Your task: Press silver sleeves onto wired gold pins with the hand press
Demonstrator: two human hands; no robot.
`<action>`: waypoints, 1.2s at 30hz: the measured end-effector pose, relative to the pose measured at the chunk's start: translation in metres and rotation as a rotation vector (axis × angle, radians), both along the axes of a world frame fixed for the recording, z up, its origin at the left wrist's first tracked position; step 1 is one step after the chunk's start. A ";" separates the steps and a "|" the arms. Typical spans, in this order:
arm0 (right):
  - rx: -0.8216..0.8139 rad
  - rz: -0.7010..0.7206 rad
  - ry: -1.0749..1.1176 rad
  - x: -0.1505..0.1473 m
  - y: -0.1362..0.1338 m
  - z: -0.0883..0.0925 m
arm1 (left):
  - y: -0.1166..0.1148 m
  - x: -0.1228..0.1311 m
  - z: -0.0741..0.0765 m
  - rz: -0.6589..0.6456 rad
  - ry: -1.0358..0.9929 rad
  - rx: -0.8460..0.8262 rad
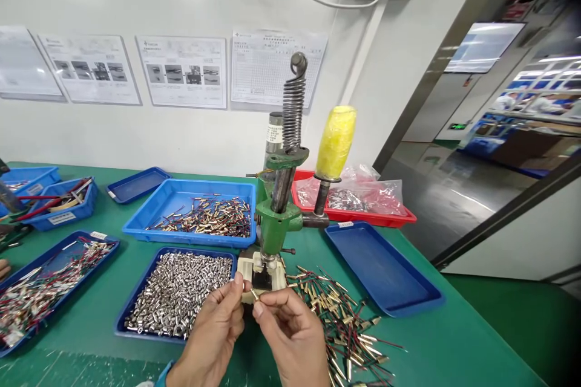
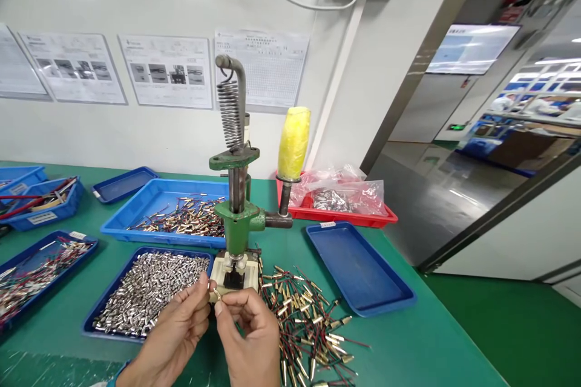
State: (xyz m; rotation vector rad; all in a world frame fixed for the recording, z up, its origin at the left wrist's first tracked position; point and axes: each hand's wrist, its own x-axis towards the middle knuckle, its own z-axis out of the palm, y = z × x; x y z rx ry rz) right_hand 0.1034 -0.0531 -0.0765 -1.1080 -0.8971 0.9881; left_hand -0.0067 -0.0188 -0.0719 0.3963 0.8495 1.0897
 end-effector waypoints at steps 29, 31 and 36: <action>0.051 -0.059 -0.211 0.037 0.003 0.009 | 0.021 0.013 0.023 -0.100 0.427 0.441; 0.030 -0.083 -0.239 0.049 0.004 0.015 | 0.030 0.017 0.028 -0.124 0.401 0.466; 0.018 -0.199 -0.325 0.076 0.010 0.042 | 0.050 0.025 0.033 -0.115 0.416 0.514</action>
